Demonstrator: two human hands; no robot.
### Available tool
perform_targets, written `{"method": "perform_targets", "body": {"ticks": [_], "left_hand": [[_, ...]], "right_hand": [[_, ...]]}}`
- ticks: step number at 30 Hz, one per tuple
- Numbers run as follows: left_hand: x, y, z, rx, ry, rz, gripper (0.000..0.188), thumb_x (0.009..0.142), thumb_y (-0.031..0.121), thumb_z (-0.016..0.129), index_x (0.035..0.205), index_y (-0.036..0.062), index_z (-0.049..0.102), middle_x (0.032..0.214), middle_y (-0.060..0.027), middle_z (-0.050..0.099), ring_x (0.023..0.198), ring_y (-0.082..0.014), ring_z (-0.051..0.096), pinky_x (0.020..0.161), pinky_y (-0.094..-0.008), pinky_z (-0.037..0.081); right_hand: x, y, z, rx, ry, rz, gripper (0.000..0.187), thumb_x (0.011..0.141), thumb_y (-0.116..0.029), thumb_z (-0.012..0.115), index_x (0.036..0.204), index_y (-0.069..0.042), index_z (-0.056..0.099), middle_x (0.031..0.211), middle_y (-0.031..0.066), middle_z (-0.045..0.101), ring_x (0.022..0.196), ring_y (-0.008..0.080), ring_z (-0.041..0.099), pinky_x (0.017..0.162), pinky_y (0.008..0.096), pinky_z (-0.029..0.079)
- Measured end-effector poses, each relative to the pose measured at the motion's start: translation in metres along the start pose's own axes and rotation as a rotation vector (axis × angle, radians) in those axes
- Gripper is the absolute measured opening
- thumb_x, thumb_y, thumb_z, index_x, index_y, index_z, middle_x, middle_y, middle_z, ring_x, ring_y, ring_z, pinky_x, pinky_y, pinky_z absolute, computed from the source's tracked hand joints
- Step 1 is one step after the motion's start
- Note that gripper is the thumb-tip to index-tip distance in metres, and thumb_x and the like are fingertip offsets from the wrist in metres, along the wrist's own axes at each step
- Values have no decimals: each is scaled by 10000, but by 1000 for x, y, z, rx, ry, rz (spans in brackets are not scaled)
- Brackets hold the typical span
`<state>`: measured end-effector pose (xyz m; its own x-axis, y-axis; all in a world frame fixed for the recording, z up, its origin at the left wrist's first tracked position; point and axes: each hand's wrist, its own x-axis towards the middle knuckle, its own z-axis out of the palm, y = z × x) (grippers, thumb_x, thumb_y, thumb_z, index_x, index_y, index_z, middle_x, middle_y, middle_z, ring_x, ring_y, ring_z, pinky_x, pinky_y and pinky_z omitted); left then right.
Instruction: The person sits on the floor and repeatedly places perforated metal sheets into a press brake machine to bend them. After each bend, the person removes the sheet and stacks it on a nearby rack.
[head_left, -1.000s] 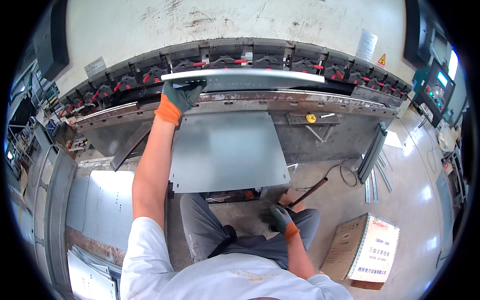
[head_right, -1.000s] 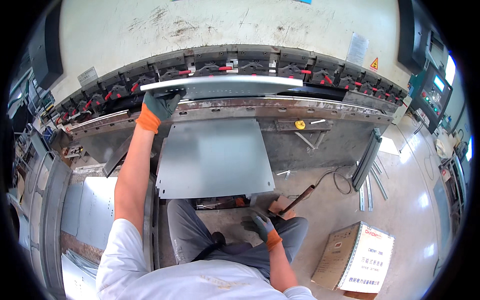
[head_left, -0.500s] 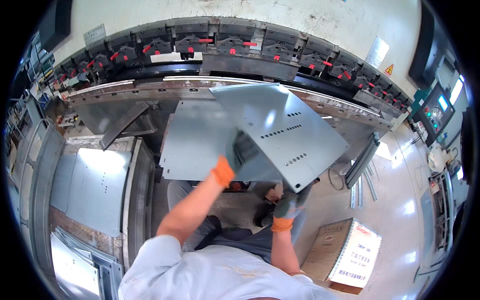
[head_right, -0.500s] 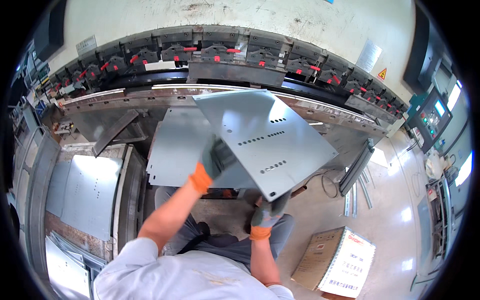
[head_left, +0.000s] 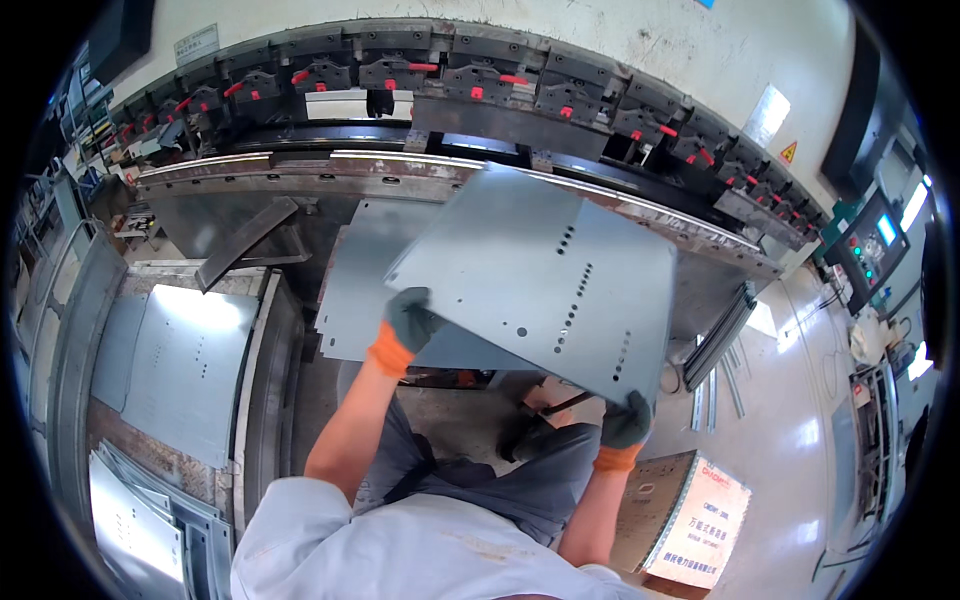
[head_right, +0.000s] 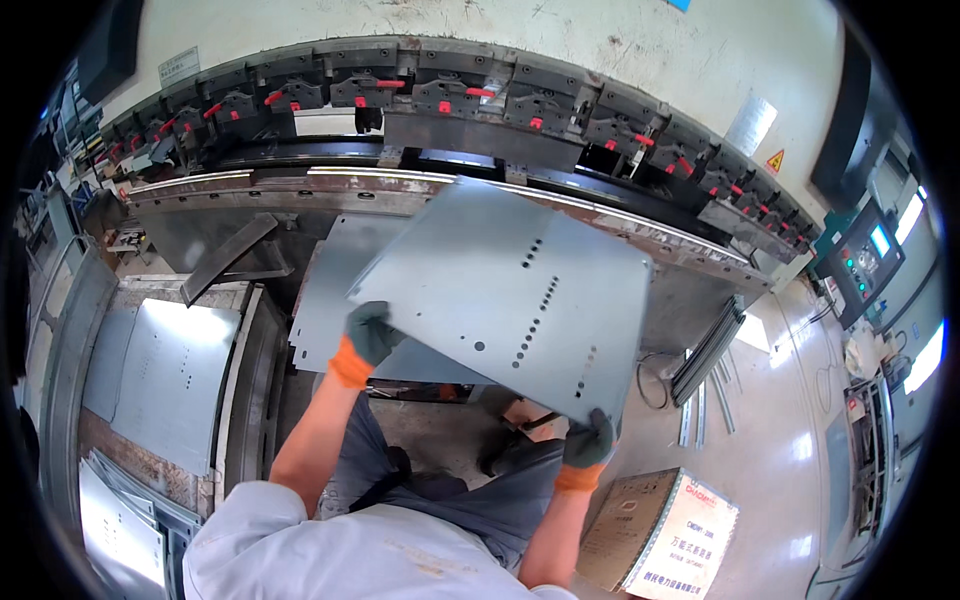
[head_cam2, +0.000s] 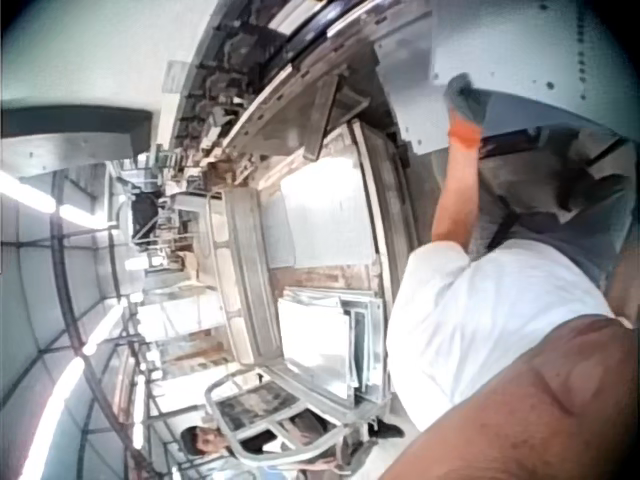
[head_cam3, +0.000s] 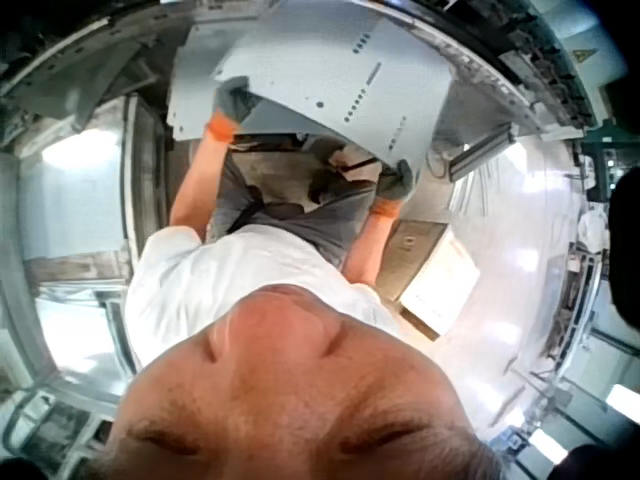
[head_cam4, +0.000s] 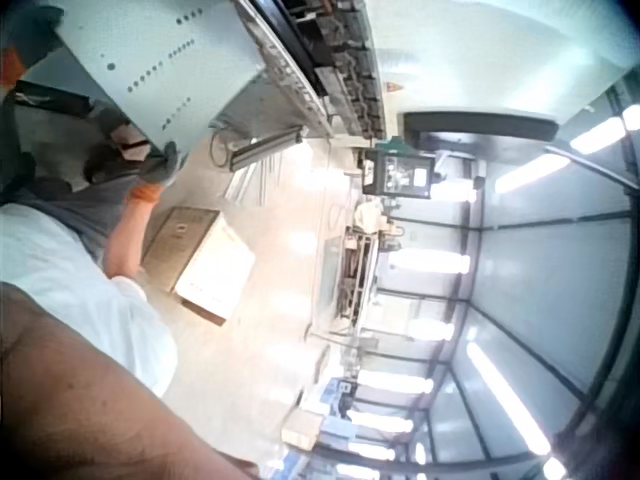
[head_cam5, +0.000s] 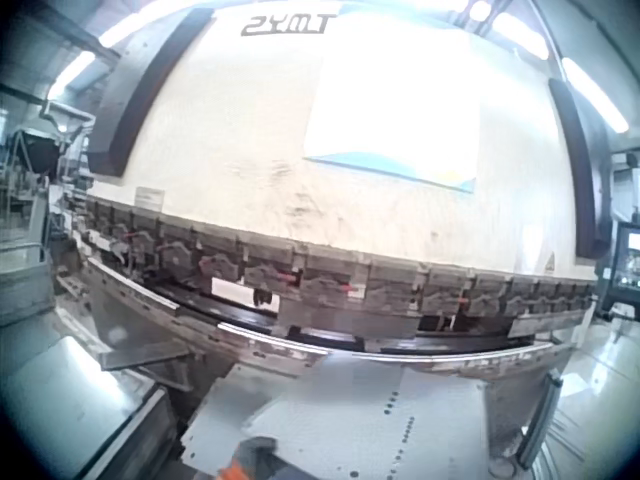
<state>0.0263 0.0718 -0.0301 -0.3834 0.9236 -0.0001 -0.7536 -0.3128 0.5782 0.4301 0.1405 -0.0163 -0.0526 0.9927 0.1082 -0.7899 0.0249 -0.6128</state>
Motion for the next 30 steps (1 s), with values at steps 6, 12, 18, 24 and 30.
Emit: {"method": "perform_targets", "body": {"ticks": [6, 12, 18, 24, 30], "left_hand": [[-12, 39, -46, 59, 78, 98, 420, 958, 242, 564, 1314, 18, 580, 1192, -124, 697, 1055, -264, 714, 880, -421, 618], [45, 21, -87, 73, 114, 110, 367, 943, 293, 592, 1242, 85, 634, 1111, -75, 721, 968, -217, 722, 762, -372, 612], [51, 9, -69, 124, 224, 117, 271, 935, 323, 602, 1113, 129, 666, 1009, -35, 715, 890, -171, 699, 684, -309, 565], [48, 14, -58, 115, 180, 102, 263, 949, 286, 586, 1134, 111, 649, 1045, -39, 699, 955, -174, 688, 758, -326, 591], [47, 19, -43, 33, 176, 77, 272, 961, 220, 568, 1172, 60, 626, 1129, -79, 685, 1013, -197, 690, 828, -342, 611]], "right_hand": [[120, 72, -8, 46, -217, 287, 378, 892, -34, 568, 1263, 33, 589, 1203, 154, 662, 1037, 292, 677, 821, 420, 597], [219, 117, -59, 59, -255, 369, 383, 899, -44, 568, 1266, 68, 571, 1228, 186, 675, 1101, 341, 685, 895, 469, 600], [235, 118, -42, 0, -231, 389, 369, 898, -45, 557, 1253, 51, 579, 1204, 182, 677, 1087, 341, 687, 876, 495, 607], [234, 112, -35, 8, -201, 429, 330, 895, -28, 551, 1212, 53, 594, 1192, 179, 666, 1059, 345, 687, 871, 528, 614], [238, 110, -39, 2, -187, 397, 335, 894, -21, 553, 1218, 56, 586, 1200, 184, 661, 1071, 342, 682, 857, 502, 621]]}}
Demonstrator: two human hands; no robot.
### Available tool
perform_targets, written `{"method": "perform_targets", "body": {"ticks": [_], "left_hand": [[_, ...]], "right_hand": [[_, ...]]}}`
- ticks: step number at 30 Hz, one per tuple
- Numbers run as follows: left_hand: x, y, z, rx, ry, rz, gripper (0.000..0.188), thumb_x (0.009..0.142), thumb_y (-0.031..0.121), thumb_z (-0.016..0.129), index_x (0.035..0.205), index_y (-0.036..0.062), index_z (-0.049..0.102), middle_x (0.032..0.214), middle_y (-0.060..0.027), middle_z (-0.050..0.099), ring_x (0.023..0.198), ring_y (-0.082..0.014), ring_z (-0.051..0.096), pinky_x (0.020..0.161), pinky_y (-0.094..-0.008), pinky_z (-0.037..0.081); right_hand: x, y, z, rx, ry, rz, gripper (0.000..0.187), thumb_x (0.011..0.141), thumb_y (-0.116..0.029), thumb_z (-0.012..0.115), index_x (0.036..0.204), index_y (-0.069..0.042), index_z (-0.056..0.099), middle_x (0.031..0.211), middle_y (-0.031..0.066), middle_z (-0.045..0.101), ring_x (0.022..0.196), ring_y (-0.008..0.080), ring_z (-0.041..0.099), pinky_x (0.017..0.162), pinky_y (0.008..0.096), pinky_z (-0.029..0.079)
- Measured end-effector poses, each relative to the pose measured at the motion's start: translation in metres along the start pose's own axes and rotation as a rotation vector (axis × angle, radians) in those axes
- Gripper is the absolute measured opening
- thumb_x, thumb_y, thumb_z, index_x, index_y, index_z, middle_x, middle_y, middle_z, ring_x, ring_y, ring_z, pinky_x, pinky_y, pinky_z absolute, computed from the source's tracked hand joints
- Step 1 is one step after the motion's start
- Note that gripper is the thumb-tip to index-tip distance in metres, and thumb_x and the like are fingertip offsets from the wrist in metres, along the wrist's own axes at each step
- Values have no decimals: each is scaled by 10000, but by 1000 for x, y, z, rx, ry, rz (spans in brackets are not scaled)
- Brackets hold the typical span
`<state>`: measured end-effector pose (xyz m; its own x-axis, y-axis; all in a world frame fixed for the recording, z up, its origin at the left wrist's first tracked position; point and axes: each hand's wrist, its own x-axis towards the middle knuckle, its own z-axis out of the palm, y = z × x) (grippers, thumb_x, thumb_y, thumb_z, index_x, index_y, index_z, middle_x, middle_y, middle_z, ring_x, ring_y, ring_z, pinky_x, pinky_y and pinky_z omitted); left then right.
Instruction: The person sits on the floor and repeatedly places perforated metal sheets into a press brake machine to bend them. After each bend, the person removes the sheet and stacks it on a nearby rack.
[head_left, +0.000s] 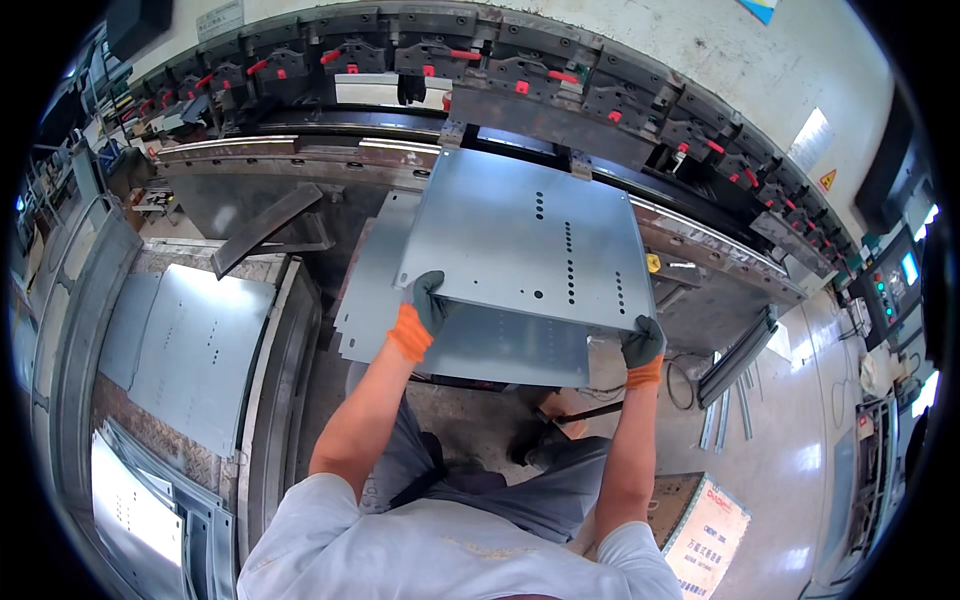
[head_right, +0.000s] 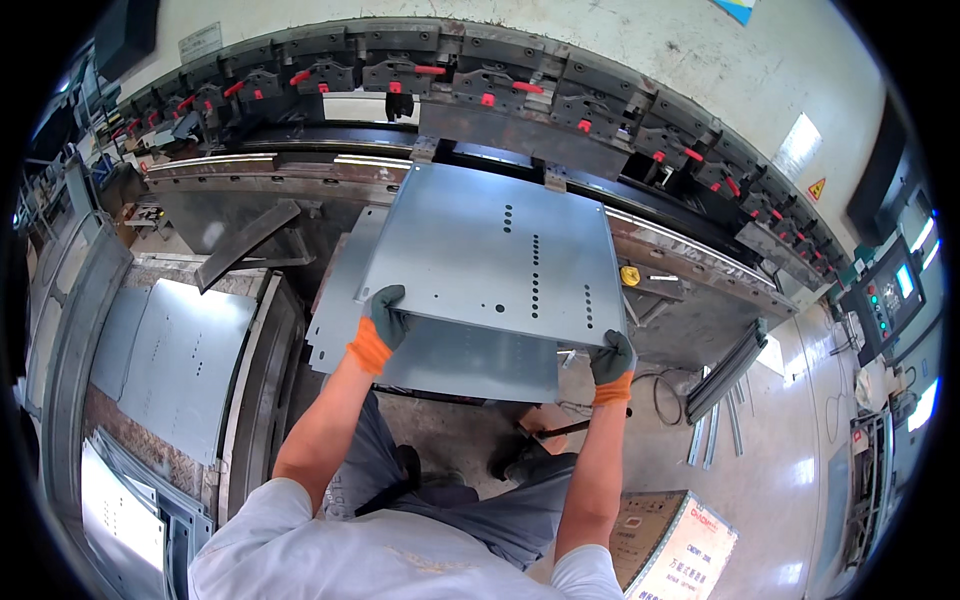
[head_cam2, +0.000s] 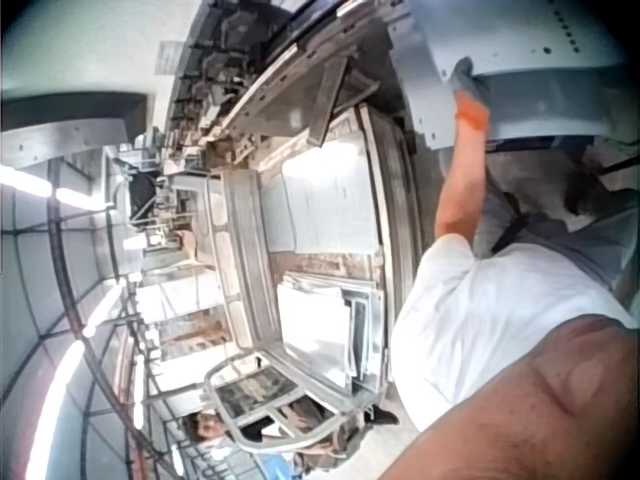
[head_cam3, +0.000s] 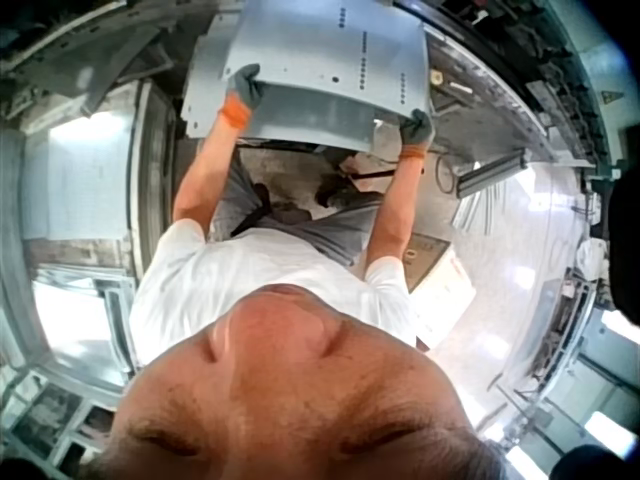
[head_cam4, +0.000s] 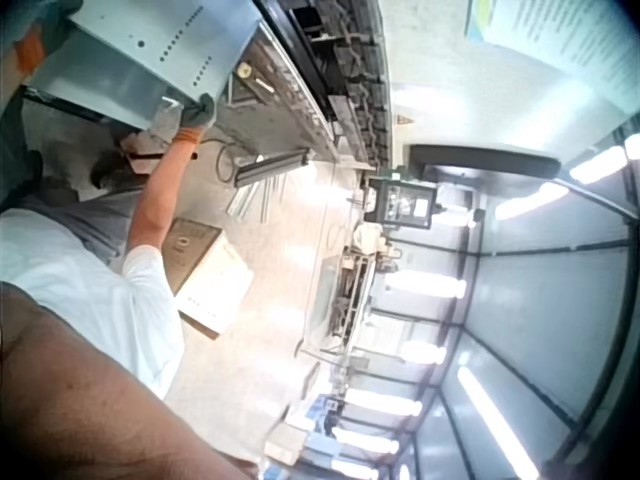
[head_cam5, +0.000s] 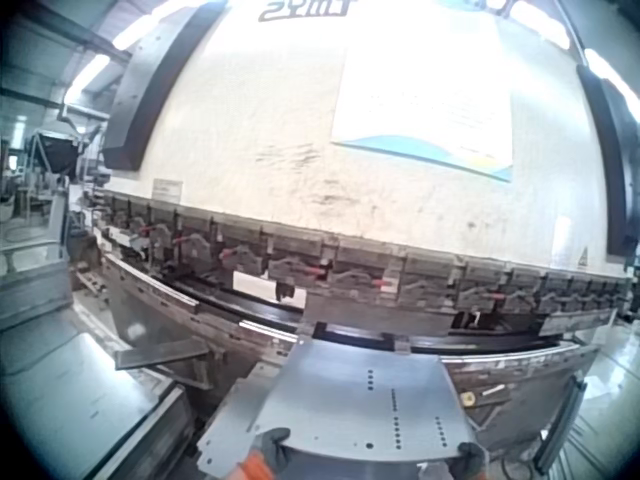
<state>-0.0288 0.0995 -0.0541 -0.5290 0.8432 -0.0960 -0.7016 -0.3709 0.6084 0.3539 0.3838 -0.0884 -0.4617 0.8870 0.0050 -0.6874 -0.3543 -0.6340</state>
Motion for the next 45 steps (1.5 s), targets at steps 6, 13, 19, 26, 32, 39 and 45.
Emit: {"method": "perform_targets", "body": {"ticks": [6, 13, 19, 26, 32, 39, 45], "left_hand": [[1, 0, -10, 0, -5, 33, 307, 961, 197, 552, 1212, 28, 601, 1154, -119, 680, 1038, -240, 694, 842, -379, 625], [1, -3, -4, 29, 31, 48, 286, 981, 228, 547, 1189, 40, 598, 1141, -91, 674, 1063, -221, 678, 878, -385, 610], [8, -5, -8, -11, 75, 42, 295, 976, 191, 534, 1197, 5, 591, 1133, -135, 674, 1014, -266, 692, 835, -410, 615], [15, 0, -6, -64, 115, -28, 274, 972, 181, 540, 1167, 2, 606, 1117, -145, 676, 946, -281, 704, 751, -416, 621], [16, 1, -6, 30, 178, -4, 274, 966, 183, 561, 1172, 12, 617, 1055, -123, 684, 917, -269, 704, 715, -416, 621], [6, 3, 5, 26, 187, -26, 286, 955, 202, 575, 1177, 29, 618, 1087, -118, 683, 959, -247, 701, 780, -397, 621], [3, 3, 14, -12, 188, 21, 281, 954, 215, 563, 1168, 42, 620, 1105, -107, 680, 960, -245, 696, 781, -375, 607]], "right_hand": [[-2, 1, 18, 4, -12, 33, 345, 886, -9, 556, 1222, 61, 580, 1199, 185, 657, 1081, 330, 676, 856, 462, 617], [-1, -9, 11, -14, 6, 23, 399, 878, -16, 563, 1271, 55, 563, 1243, 185, 645, 1087, 336, 676, 869, 478, 615], [-5, -8, 23, -28, 29, 9, 429, 877, -13, 551, 1302, 51, 556, 1266, 182, 642, 1124, 342, 667, 897, 498, 610], [-2, -11, 20, 10, -3, 33, 453, 872, -3, 552, 1321, 49, 551, 1289, 192, 632, 1158, 350, 649, 942, 495, 585], [0, -11, 21, -26, 49, 21, 430, 876, -18, 539, 1301, 41, 564, 1299, 184, 637, 1192, 351, 638, 974, 519, 568], [-4, -16, 24, -40, 51, 28, 436, 857, -29, 567, 1288, 38, 573, 1271, 170, 647, 1160, 338, 642, 985, 505, 553], [6, -19, 17, -59, 39, -4, 396, 874, -72, 567, 1261, 6, 601, 1227, 147, 679, 1139, 339, 655, 976, 513, 551]]}}
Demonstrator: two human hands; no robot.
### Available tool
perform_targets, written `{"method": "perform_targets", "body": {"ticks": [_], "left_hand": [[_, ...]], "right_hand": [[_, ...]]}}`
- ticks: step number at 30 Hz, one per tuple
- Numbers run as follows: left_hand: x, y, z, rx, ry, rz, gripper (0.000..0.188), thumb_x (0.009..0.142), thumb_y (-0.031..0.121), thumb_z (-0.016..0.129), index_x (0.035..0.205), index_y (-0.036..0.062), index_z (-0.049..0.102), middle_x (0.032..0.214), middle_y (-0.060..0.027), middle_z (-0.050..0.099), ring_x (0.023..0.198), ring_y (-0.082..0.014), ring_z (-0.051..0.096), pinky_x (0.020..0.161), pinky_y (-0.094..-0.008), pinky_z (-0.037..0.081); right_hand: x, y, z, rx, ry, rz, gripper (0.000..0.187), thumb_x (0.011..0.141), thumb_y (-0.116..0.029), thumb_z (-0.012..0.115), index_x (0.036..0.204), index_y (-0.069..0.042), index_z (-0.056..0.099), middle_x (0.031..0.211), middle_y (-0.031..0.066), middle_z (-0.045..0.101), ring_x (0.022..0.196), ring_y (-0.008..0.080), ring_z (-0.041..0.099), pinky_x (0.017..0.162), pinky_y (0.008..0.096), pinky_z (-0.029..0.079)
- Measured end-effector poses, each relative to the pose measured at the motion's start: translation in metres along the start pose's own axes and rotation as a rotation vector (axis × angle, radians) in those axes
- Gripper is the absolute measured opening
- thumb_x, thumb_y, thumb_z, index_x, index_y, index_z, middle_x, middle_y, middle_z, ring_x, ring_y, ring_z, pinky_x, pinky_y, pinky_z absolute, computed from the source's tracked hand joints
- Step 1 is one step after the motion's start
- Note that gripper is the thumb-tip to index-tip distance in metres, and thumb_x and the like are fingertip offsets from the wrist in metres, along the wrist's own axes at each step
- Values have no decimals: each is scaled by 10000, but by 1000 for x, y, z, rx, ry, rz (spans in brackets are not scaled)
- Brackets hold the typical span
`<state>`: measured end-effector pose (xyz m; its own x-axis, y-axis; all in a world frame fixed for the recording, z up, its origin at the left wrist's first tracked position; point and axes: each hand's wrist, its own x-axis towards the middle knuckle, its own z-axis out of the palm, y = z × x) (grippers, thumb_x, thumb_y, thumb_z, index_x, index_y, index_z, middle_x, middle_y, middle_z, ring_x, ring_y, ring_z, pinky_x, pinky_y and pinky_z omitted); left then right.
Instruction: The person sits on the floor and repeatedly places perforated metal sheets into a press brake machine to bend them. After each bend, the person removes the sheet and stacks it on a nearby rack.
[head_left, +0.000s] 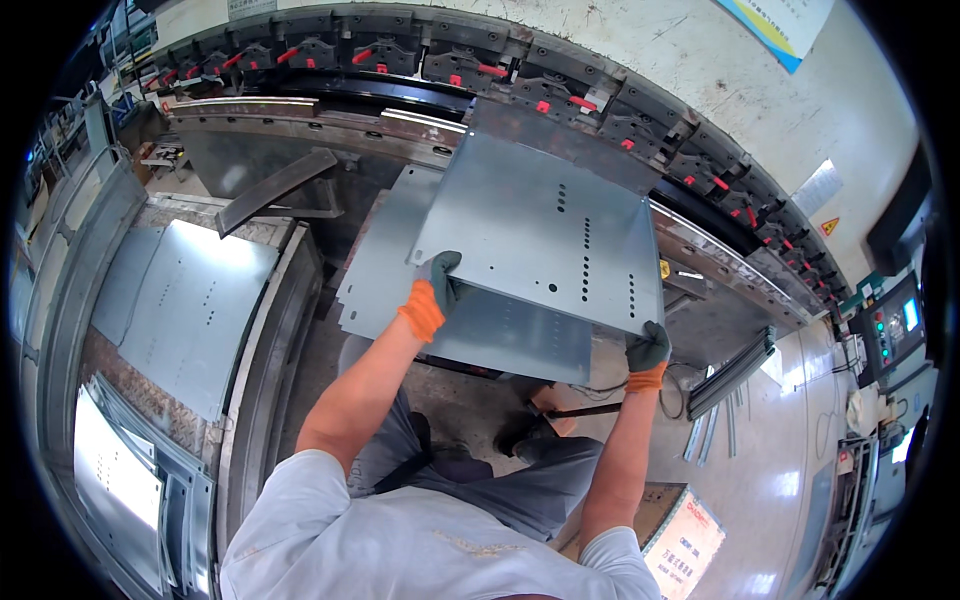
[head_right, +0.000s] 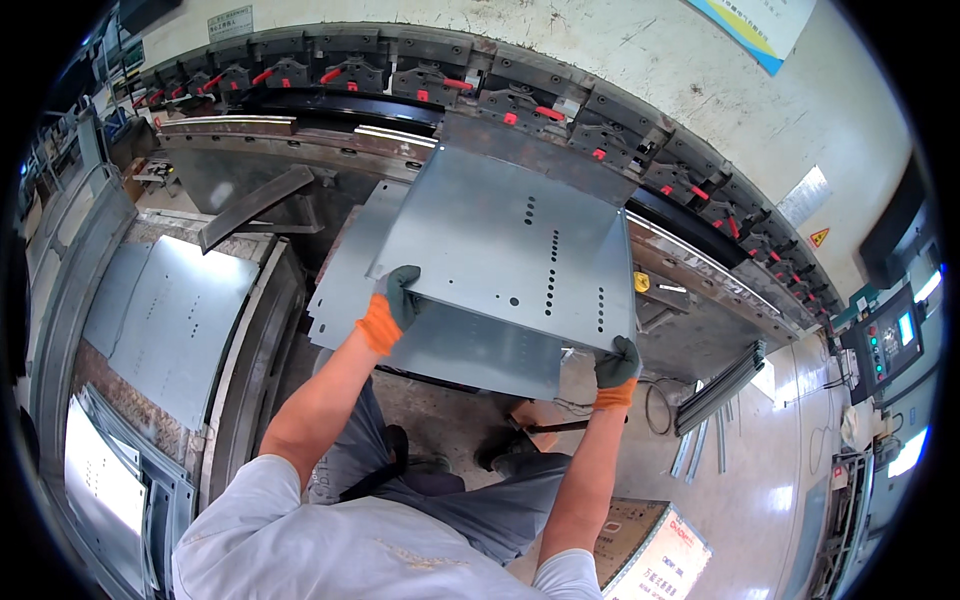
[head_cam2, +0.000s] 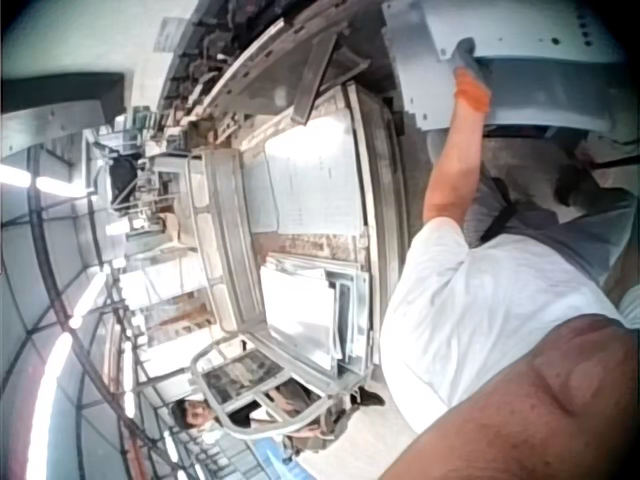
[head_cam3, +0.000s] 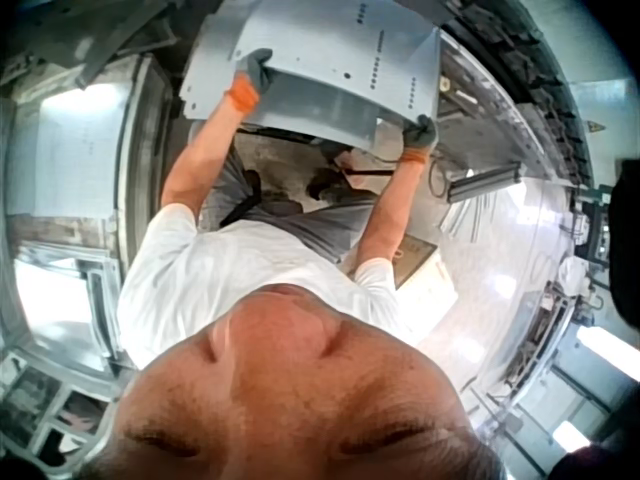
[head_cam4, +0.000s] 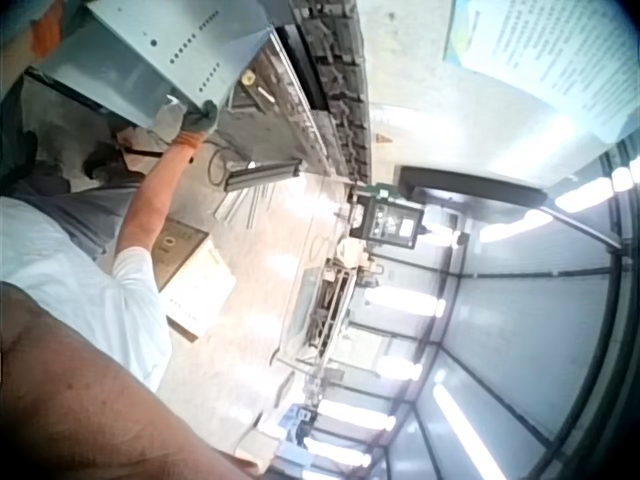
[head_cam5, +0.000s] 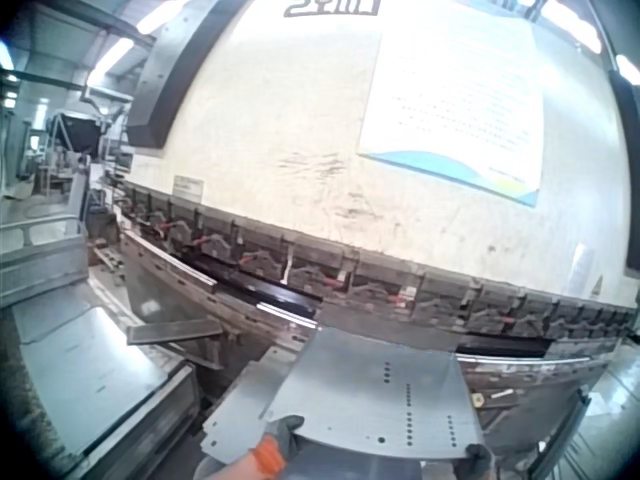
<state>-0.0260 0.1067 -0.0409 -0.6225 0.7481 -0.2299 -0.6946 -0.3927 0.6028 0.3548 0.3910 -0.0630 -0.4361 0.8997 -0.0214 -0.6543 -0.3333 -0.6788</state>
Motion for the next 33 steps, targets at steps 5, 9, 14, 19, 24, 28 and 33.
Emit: {"method": "perform_targets", "body": {"ticks": [5, 9, 14, 19, 24, 28, 33], "left_hand": [[-12, 14, 24, 86, 70, -52, 315, 957, 256, 533, 1207, 81, 612, 1119, -96, 679, 1010, -246, 685, 811, -374, 607], [-38, 54, 77, 23, -317, 100, 498, 981, 510, 565, 1317, 143, 588, 1232, -60, 669, 1098, -239, 673, 887, -406, 596], [2, 123, 169, -7, -547, 206, 481, 989, 450, 633, 1273, 65, 591, 1183, -138, 680, 1078, -258, 690, 898, -400, 606], [32, 151, 220, -35, -317, 184, 377, 977, 436, 665, 992, 63, 613, 1029, -154, 666, 1028, -314, 682, 949, -419, 580], [-26, 111, 214, 474, -444, 137, 418, 945, 423, 707, 1188, 91, 634, 1138, -122, 688, 1079, -311, 674, 969, -429, 546], [-46, 81, 241, 1303, -532, 1408, 644, 884, 394, 756, 1420, 103, 550, 1240, -120, 676, 1138, -319, 656, 1013, -446, 514], [-18, 87, 320, 1808, -368, 1979, 774, 827, 412, 777, 1475, 118, 472, 1312, -131, 638, 1198, -327, 627, 1006, -446, 511]], "right_hand": [[-3, -23, 18, -64, -33, 63, 401, 945, -227, 612, 1292, -27, 592, 1280, 152, 663, 1156, 340, 649, 991, 522, 536], [-53, -36, 61, 34, -264, 19, 718, 953, -637, 557, 1411, -85, 534, 1367, 190, 611, 1267, 364, 585, 1057, 537, 479], [-99, -58, 62, -104, -177, -47, 827, 956, -700, 487, 1493, -72, 454, 1453, 220, 533, 1333, 370, 531, 1064, 504, 479], [-143, -34, -3, -7, -94, 13, 802, 964, -671, 506, 1478, -56, 470, 1439, 224, 547, 1305, 369, 557, 1035, 496, 511], [-201, 35, -51, 136, 46, 107, 753, 989, -663, 461, 1433, -58, 518, 1379, 220, 596, 1253, 367, 594, 980, 485, 543], [-244, 100, -72, 330, 60, 279, 706, 994, -655, 456, 1369, -64, 543, 1305, 199, 620, 1177, 374, 618, 934, 493, 534], [-246, 166, -135, 517, -106, 519, 604, 1005, -611, 479, 1288, -91, 599, 1254, 167, 657, 1163, 355, 629, 946, 500, 524]]}}
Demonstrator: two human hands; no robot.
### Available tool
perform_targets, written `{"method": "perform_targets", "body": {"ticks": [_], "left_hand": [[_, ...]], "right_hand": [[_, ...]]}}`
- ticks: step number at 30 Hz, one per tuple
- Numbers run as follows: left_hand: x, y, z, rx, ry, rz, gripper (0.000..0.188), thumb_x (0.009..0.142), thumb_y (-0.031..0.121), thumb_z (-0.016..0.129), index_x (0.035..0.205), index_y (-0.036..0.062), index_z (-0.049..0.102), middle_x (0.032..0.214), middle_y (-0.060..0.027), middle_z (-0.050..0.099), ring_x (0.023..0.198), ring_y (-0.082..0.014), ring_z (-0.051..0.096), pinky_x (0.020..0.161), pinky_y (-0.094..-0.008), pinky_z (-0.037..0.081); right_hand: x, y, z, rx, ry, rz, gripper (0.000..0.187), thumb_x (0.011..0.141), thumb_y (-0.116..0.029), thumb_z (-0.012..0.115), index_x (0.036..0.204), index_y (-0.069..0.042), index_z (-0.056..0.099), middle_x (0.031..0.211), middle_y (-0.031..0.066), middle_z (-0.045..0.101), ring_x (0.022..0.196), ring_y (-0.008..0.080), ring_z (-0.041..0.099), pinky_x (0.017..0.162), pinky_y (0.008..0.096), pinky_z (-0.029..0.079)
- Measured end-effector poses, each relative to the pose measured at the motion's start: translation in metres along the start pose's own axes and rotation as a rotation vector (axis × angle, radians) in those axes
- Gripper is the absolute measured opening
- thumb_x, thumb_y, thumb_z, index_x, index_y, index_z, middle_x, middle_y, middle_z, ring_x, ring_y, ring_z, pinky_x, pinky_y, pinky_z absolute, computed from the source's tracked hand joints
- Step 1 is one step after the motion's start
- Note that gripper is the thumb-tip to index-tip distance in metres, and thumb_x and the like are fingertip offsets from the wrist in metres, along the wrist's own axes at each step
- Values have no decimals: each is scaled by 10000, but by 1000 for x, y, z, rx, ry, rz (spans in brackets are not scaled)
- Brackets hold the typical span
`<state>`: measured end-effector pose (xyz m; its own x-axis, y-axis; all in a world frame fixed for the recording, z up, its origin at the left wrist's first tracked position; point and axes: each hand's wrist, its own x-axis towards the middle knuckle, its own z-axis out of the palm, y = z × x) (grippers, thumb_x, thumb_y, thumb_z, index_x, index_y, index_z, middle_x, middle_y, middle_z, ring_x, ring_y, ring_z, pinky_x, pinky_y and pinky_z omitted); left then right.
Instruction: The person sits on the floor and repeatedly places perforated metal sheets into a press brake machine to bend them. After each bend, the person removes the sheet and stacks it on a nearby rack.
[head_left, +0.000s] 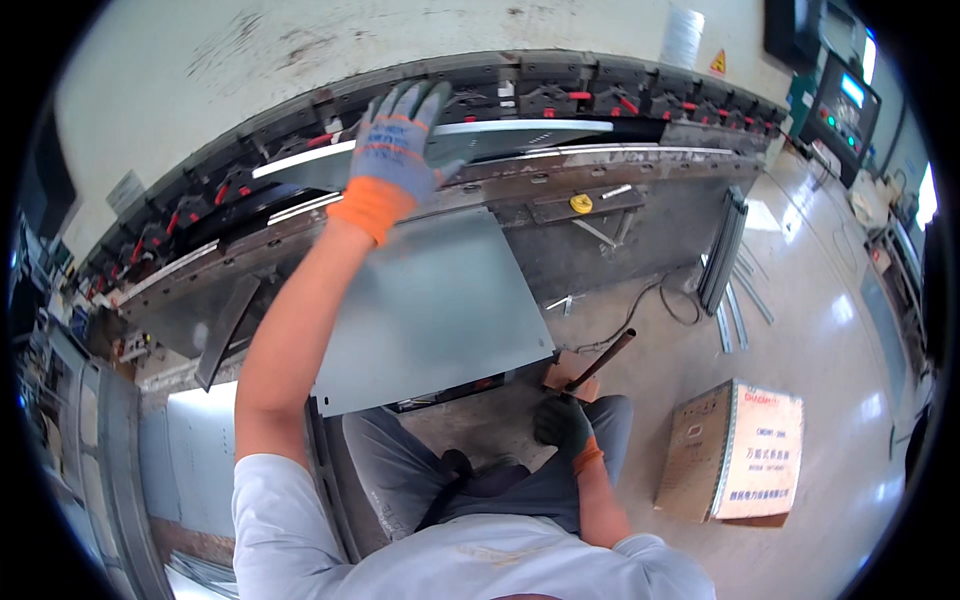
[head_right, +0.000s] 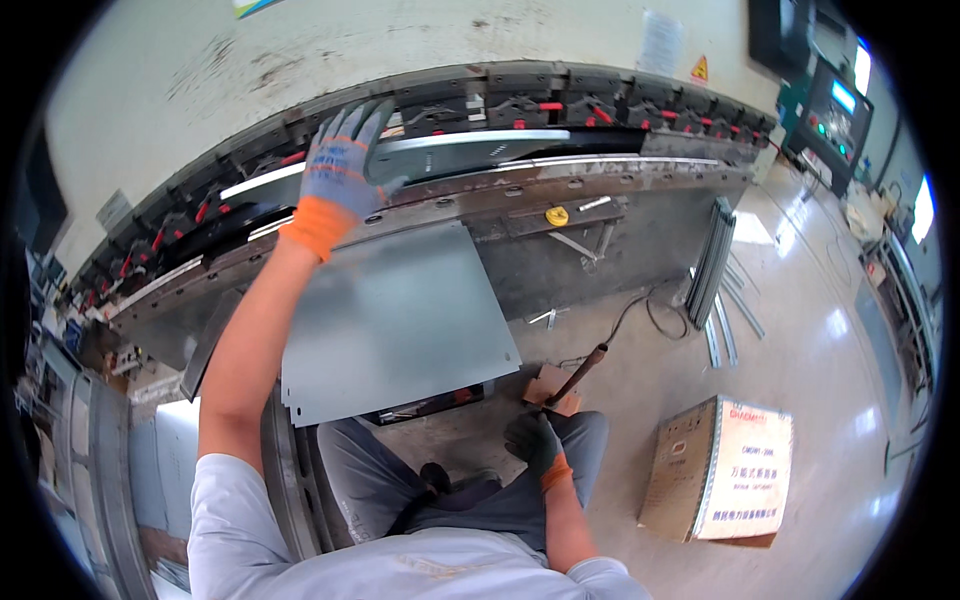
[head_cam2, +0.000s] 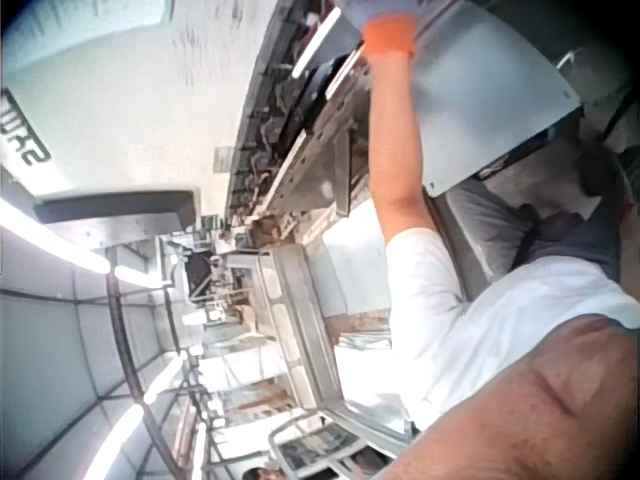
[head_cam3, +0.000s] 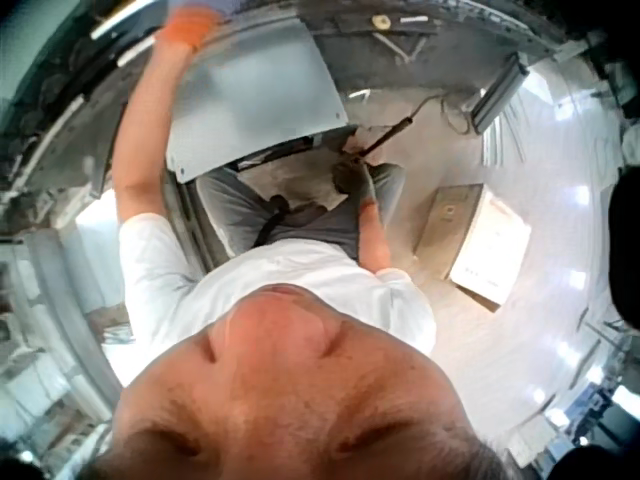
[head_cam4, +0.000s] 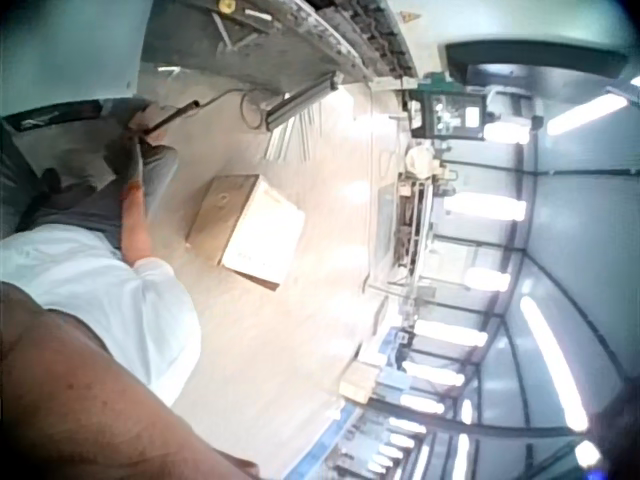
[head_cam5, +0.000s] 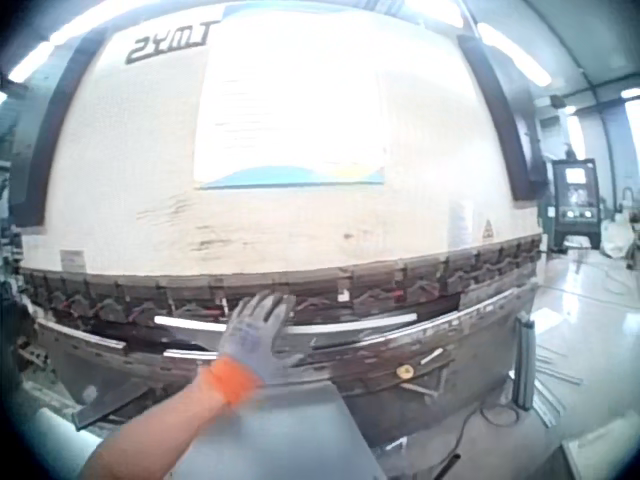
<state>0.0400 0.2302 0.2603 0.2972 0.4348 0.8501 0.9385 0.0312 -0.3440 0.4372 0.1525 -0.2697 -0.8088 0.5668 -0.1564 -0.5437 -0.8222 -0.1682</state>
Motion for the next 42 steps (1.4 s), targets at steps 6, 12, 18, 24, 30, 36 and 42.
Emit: {"method": "perform_targets", "body": {"ticks": [6, 12, 18, 24, 30, 36, 42], "left_hand": [[33, 12, 17, 37, -676, -226, 711, 828, 424, 771, 1451, 205, 506, 1282, -96, 648, 1175, -299, 642, 945, -431, 537], [23, 1, 33, 43, -566, -166, 576, 836, 319, 769, 1356, 147, 589, 1267, -114, 667, 1159, -327, 644, 940, -445, 533], [10, -18, 49, -16, -543, -209, 659, 784, 174, 808, 1391, 90, 565, 1355, -162, 617, 1233, -334, 603, 1034, -403, 492], [28, -4, 41, 26, -687, -288, 683, 777, 161, 809, 1408, 162, 549, 1393, -136, 589, 1298, -316, 559, 1074, -399, 465], [23, -17, 56, 95, -641, -276, 720, 768, 160, 813, 1437, 158, 545, 1456, -153, 551, 1360, -310, 512, 1132, -388, 426], [12, -17, 34, 100, -728, -255, 643, 805, 235, 782, 1410, 142, 583, 1462, -161, 549, 1343, -329, 526, 1118, -394, 436], [-51, 0, 17, -166, -605, -160, 545, 921, 261, 662, 1447, 171, 549, 1485, -138, 541, 1277, -356, 586, 1010, -485, 511]], "right_hand": [[-6, -7, 0, -242, 236, -121, 509, 1007, -535, 540, 1273, -108, 612, 1258, 149, 672, 1174, 343, 636, 966, 504, 522], [1, -4, 5, -266, 325, -63, 479, 1062, -436, 461, 1387, -99, 563, 1324, 175, 638, 1189, 369, 631, 991, 495, 520], [-3, 1, 10, -350, 300, -98, 471, 1034, -424, 527, 1389, -118, 580, 1292, 154, 663, 1165, 316, 654, 972, 475, 528], [-10, -7, 35, -303, 482, -114, 448, 1002, -432, 599, 1308, -107, 640, 1198, 145, 703, 1105, 309, 685, 922, 459, 555], [-14, -9, 24, -285, 446, -146, 414, 1020, -410, 574, 1298, -113, 649, 1166, 136, 720, 1062, 301, 704, 890, 451, 570], [-11, -4, 18, -287, 419, -132, 421, 1045, -397, 518, 1328, -103, 624, 1210, 141, 704, 1103, 305, 686, 927, 446, 551], [0, -2, -2, -934, 191, -61, 288, 1031, -288, 471, 1172, -141, 674, 1128, 56, 697, 1108, 264, 628, 953, 460, 497]]}}
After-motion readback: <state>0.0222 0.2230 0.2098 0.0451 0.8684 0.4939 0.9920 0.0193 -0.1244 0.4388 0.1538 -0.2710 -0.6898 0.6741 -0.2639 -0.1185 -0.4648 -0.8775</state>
